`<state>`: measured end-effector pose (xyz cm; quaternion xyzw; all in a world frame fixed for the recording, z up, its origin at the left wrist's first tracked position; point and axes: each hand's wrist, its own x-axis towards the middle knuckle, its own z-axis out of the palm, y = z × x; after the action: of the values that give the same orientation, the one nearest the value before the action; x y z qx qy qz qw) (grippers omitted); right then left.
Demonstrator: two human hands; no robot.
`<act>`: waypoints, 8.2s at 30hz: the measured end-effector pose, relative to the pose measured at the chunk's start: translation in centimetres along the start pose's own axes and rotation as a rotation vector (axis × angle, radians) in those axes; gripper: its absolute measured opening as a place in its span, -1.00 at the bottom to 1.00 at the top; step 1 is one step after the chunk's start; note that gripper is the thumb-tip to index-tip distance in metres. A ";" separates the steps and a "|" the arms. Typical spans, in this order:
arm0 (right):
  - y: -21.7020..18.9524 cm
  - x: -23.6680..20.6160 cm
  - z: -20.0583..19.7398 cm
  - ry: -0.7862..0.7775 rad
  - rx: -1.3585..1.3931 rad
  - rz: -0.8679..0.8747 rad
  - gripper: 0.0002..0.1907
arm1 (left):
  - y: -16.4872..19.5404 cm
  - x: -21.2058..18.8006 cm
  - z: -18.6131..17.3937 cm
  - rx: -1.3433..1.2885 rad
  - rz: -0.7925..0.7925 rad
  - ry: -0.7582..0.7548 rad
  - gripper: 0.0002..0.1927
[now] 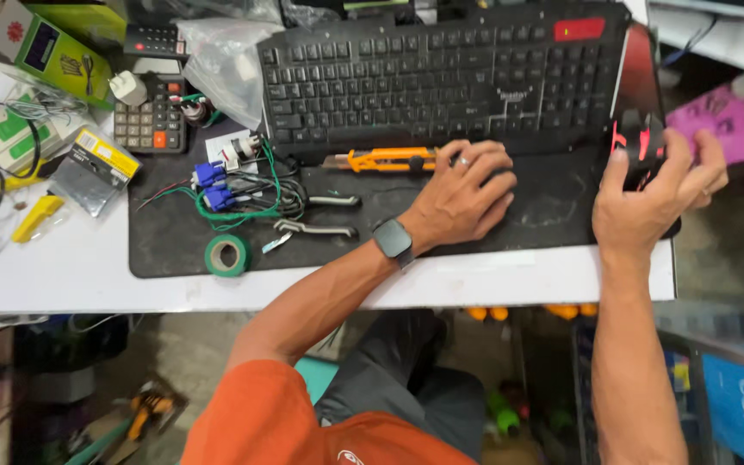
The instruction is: The person first handles a USB flash drive and types on a laptop keyboard and touchpad. They then move to a workbench, pick up a green tape roll and a utility knife, cut a strip of tape, and press the tape onto a cable on the desk, smoothing it in place by hand.
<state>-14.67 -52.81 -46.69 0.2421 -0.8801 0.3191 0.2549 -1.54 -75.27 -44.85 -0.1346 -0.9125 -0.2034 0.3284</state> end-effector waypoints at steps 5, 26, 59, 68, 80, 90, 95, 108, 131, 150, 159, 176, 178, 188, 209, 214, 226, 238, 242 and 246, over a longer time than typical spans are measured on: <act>1.2 0.2 0.8 -0.046 0.013 -0.117 -0.60 | 0.0 0.1 0.2 -0.061 0.034 0.024 -0.78; -2.5 -1.6 0.3 0.048 -0.101 -0.302 -0.50 | 1.9 -5.1 -3.6 -0.174 0.302 -0.030 -0.77; -22.9 1.0 10.5 -0.232 0.478 -0.438 -0.77 | -19.6 -16.5 -29.3 0.054 -0.193 0.035 -0.93; -27.4 -1.6 11.4 -0.312 0.507 -0.431 -0.87 | -20.2 -17.8 -28.5 0.040 -0.359 -0.150 -0.73; -23.6 -3.3 13.6 -0.264 0.439 -0.444 -0.85 | -20.3 -18.5 -34.7 0.115 -0.362 -0.118 -0.86; -26.4 -4.9 14.3 -0.295 0.441 -0.403 -0.87 | -22.1 -23.1 -36.3 0.116 -0.614 -0.438 -0.82; -29.8 -5.3 14.3 -0.246 0.421 -0.575 -0.91 | -23.6 -24.4 -36.6 0.116 -0.667 -0.519 -0.83; -26.4 -5.3 15.6 -0.331 0.615 -0.353 -0.92 | -23.3 -24.3 -36.1 -0.033 -0.634 -0.610 -0.84; -27.9 -2.4 11.6 -0.614 1.330 0.090 -0.80 | -16.1 -7.0 -20.7 -0.987 -0.481 -0.417 -0.81; -23.7 -0.8 10.6 -0.361 0.920 -0.063 -0.89 | -16.8 -6.3 -21.5 -1.063 -0.573 -0.417 -0.46; -24.7 -1.5 11.3 -0.360 0.570 -0.169 -0.88 | -15.7 -7.9 -24.7 0.017 -0.303 -0.173 0.20; -37.8 -7.1 11.2 -0.539 0.513 -0.782 -0.91 | -18.5 -10.0 -27.9 0.144 -0.297 -0.158 -0.53; -40.0 -7.7 11.3 -0.629 0.480 -0.860 -0.89 | -18.9 -10.0 -28.5 0.163 -0.301 -0.171 -0.56; -42.3 -8.0 10.7 -1.069 0.385 -1.006 -0.70 | -19.4 -10.1 -30.6 -0.153 -0.133 -0.255 -0.69; -22.9 -0.9 9.0 -1.077 1.415 -0.021 -0.78 | -13.9 -9.4 -21.5 -0.708 -0.022 -0.354 -0.62; -21.0 -1.4 8.8 -0.912 1.179 0.095 -0.77 | -13.4 -10.5 -17.2 -0.620 -0.062 -0.172 -0.71; -22.7 -1.5 7.4 -0.842 0.803 0.093 -0.74 | -11.3 -11.1 -16.0 -0.673 -0.259 -0.160 -0.63; -22.8 -1.5 7.0 -0.855 0.763 0.024 -0.84 | -9.5 -12.3 -14.9 -0.310 -0.071 -0.061 -0.57; -22.8 -1.5 6.9 -0.851 0.796 0.054 -0.84 | -9.6 -12.2 -14.9 -0.326 -0.095 -0.047 -0.57; -22.7 -1.7 6.9 -0.817 0.838 0.040 -0.81 | -9.3 -12.2 -15.3 -0.436 -0.161 -0.095 -0.57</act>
<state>-2.06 -72.50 -42.41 0.4088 -0.7103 0.5253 -0.2289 12.45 -91.85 -44.73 -0.1385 -0.8692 -0.4148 0.2307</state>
